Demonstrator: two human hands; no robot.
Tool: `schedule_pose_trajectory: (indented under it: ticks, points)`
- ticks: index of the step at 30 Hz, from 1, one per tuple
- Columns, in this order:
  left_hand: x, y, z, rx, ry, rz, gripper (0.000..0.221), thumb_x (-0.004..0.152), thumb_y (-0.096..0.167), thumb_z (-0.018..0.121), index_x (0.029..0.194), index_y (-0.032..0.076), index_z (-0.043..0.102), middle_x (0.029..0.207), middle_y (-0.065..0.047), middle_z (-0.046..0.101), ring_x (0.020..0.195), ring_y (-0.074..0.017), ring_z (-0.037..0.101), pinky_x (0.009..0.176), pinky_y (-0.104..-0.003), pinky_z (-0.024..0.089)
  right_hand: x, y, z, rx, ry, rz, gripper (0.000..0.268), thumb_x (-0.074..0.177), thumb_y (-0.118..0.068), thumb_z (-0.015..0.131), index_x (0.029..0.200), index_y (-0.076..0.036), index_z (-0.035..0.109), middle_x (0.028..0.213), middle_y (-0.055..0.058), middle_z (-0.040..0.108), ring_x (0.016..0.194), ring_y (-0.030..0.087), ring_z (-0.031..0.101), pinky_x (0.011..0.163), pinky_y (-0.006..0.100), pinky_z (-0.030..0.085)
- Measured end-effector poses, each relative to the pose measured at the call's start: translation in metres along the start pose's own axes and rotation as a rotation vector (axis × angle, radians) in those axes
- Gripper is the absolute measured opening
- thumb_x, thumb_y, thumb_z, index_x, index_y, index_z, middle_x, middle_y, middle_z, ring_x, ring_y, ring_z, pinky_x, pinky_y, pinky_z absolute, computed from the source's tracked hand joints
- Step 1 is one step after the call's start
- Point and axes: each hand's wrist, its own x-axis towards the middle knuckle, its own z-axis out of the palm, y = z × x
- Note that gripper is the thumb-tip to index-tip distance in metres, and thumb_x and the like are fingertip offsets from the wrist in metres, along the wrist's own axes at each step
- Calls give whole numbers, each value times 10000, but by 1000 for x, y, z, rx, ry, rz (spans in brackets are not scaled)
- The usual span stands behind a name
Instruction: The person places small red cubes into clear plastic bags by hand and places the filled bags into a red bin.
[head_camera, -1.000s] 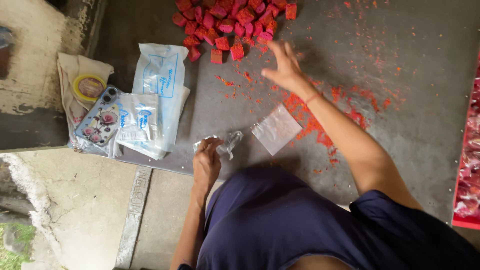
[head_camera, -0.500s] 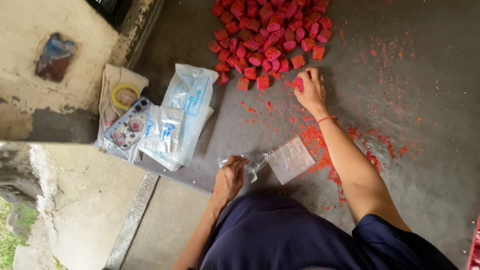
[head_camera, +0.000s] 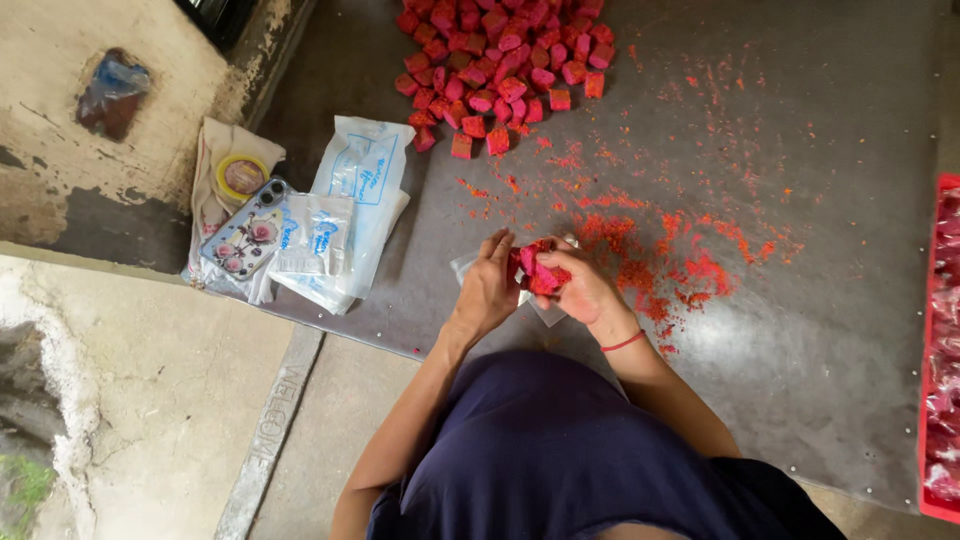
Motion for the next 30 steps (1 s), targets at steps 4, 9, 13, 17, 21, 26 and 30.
schedule_pose_trajectory:
  ticks: [4,9,13,17,21,26,30]
  points:
    - [-10,10,0,-95,-59,-57,697,712,-126,583,1403,-83,504,1473,-256,516,1102,-387,689,912,-413,593,0,14,-16,-388,74,-12,230,970,-146,625,1174,-43,652,910,92,683,734,199,649,475,354,460]
    - [-28,13,8,71,-73,15,655,741,-32,690,1382,-28,555,1481,-200,521,1152,-426,651,902,-453,570,-2,23,-9,-302,129,78,233,995,-222,573,1183,-109,650,939,68,685,755,195,632,463,344,449]
    - [-31,6,8,72,-115,-134,647,735,-53,647,1372,-34,539,1505,-185,503,1096,-437,650,878,-480,559,-4,15,-6,5,64,119,280,989,-205,582,1219,-45,581,1105,92,706,992,255,698,749,447,617]
    - [-33,2,9,56,-7,-69,626,739,-71,631,1360,-42,555,1496,-203,514,1122,-443,654,910,-470,569,-1,29,-21,-63,1,114,467,943,-110,559,1404,-37,538,1217,101,724,1136,253,686,929,419,597]
    - [-27,14,3,5,11,-28,611,764,-103,597,1370,-44,550,1508,-199,526,1103,-441,669,893,-444,587,4,53,-17,-1004,157,-209,539,990,-84,551,1518,-24,455,1309,135,641,1181,298,616,966,409,535]
    - [11,36,-32,-154,30,90,512,821,-104,642,1328,-40,606,1349,-225,635,1070,-355,722,871,-375,616,-10,12,18,-1620,165,-274,277,1023,-81,540,1255,52,610,1465,208,539,1109,353,641,922,425,550]
    - [52,56,-82,-318,-217,-218,447,849,17,741,1281,23,629,945,-158,763,829,-216,779,729,-318,618,-28,-56,43,-2055,-59,-690,72,877,-83,668,842,-31,632,1090,158,614,1026,353,639,905,470,533]
